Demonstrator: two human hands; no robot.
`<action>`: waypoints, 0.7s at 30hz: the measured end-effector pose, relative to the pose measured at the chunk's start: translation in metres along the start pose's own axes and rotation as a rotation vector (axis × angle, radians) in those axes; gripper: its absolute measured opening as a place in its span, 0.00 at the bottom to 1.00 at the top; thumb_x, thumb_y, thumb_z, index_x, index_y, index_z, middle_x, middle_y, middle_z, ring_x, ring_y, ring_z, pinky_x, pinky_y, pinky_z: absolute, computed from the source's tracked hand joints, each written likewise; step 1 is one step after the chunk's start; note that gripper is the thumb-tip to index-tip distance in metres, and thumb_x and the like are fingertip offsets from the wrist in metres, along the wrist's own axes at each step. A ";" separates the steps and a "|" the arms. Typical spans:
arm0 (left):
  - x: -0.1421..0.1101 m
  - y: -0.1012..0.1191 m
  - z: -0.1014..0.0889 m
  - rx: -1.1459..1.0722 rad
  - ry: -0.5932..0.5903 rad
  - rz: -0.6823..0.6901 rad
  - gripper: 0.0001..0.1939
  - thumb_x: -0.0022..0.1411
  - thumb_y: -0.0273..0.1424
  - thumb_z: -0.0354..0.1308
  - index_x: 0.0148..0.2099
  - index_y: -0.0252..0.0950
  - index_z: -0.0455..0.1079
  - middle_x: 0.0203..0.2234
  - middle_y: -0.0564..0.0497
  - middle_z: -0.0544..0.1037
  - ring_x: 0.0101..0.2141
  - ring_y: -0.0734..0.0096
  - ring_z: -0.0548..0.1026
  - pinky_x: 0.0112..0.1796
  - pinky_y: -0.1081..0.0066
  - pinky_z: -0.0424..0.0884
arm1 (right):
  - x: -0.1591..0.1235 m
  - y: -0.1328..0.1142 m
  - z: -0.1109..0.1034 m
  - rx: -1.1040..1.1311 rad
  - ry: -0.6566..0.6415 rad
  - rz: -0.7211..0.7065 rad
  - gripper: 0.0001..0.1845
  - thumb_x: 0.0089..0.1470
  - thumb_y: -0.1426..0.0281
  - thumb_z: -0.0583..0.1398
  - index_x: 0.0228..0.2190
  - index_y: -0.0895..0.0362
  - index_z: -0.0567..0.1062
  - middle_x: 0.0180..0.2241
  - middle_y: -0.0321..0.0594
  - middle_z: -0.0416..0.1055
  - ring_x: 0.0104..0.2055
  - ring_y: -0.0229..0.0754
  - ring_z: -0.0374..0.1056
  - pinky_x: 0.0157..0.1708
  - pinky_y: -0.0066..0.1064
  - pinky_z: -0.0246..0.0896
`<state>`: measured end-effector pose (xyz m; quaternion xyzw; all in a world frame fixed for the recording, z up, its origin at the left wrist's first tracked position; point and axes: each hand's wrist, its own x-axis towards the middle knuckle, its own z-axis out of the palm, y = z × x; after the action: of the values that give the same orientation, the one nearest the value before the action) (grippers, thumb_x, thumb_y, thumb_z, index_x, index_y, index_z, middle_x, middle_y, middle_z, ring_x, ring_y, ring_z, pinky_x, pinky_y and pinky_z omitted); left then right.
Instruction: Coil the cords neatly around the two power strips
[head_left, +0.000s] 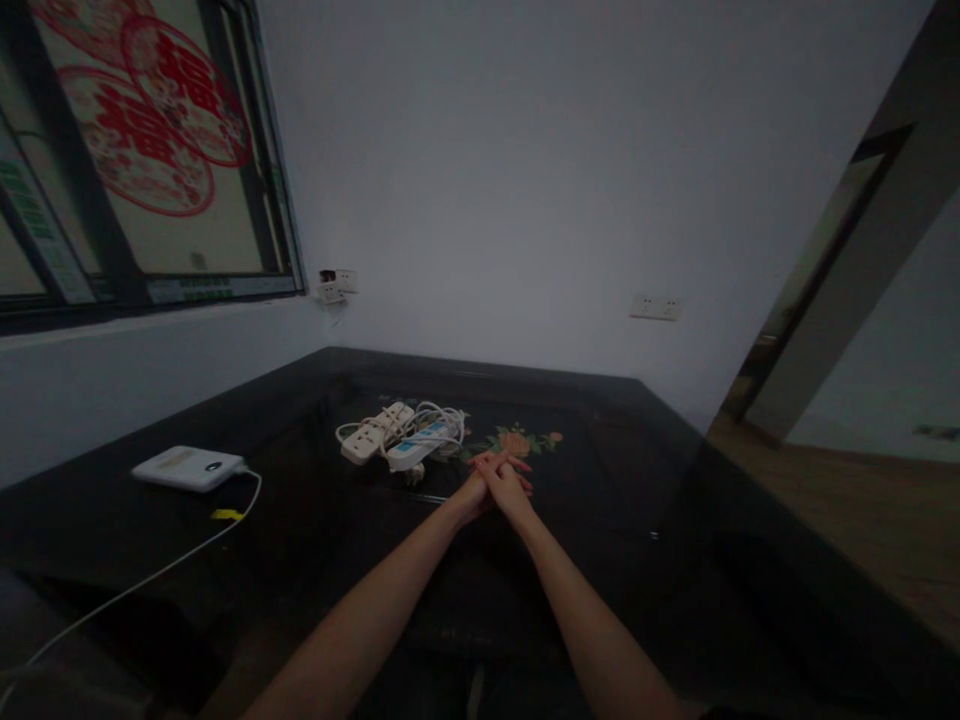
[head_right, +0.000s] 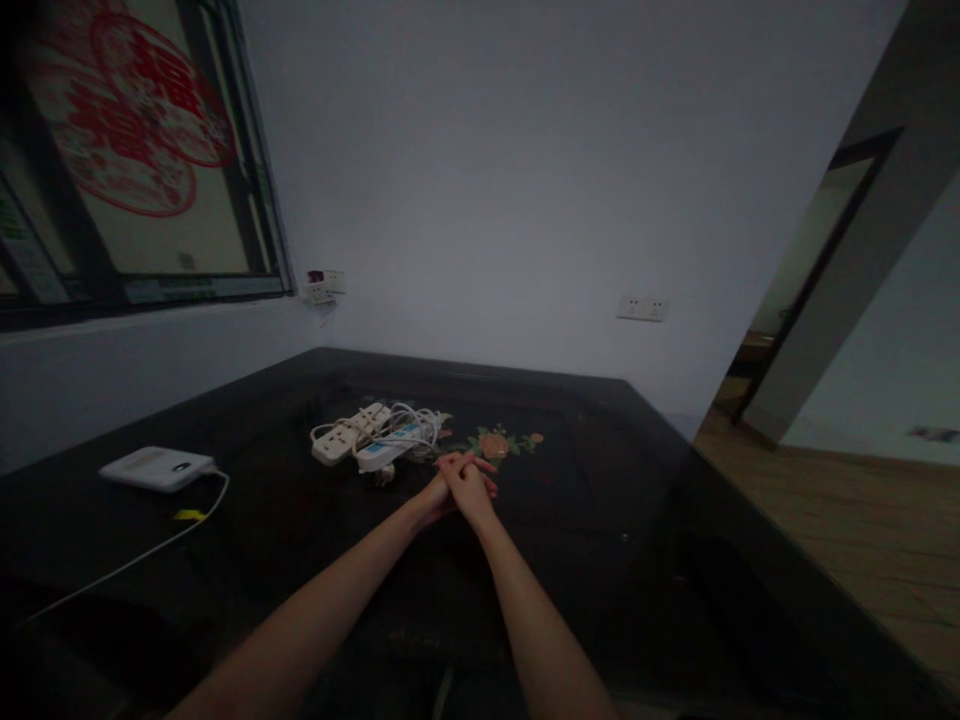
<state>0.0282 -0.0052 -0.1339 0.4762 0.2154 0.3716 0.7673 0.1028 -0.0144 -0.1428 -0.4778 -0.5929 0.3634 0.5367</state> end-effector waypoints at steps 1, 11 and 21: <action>0.001 -0.001 0.001 0.003 0.011 0.016 0.22 0.61 0.47 0.50 0.36 0.31 0.72 0.21 0.47 0.74 0.29 0.63 0.76 0.32 0.69 0.69 | -0.001 -0.001 0.001 -0.011 0.011 0.003 0.17 0.54 0.56 0.57 0.30 0.55 0.78 0.32 0.40 0.76 0.39 0.46 0.72 0.45 0.37 0.62; 0.014 -0.019 -0.002 -0.001 0.069 0.096 0.26 0.54 0.53 0.54 0.33 0.32 0.70 0.23 0.46 0.75 0.30 0.61 0.76 0.30 0.69 0.69 | 0.000 0.000 0.002 -0.082 0.058 0.030 0.17 0.60 0.59 0.56 0.30 0.59 0.74 0.29 0.35 0.73 0.32 0.37 0.70 0.40 0.36 0.66; 0.019 -0.022 -0.003 0.030 0.091 0.104 0.29 0.53 0.54 0.54 0.37 0.31 0.72 0.22 0.46 0.76 0.29 0.60 0.76 0.30 0.68 0.71 | 0.004 0.006 0.002 -0.095 0.088 0.024 0.14 0.61 0.62 0.56 0.41 0.59 0.72 0.41 0.41 0.72 0.39 0.40 0.70 0.41 0.38 0.68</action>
<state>0.0464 0.0055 -0.1539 0.4807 0.2306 0.4290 0.7292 0.1023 -0.0091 -0.1481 -0.5253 -0.5793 0.3200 0.5348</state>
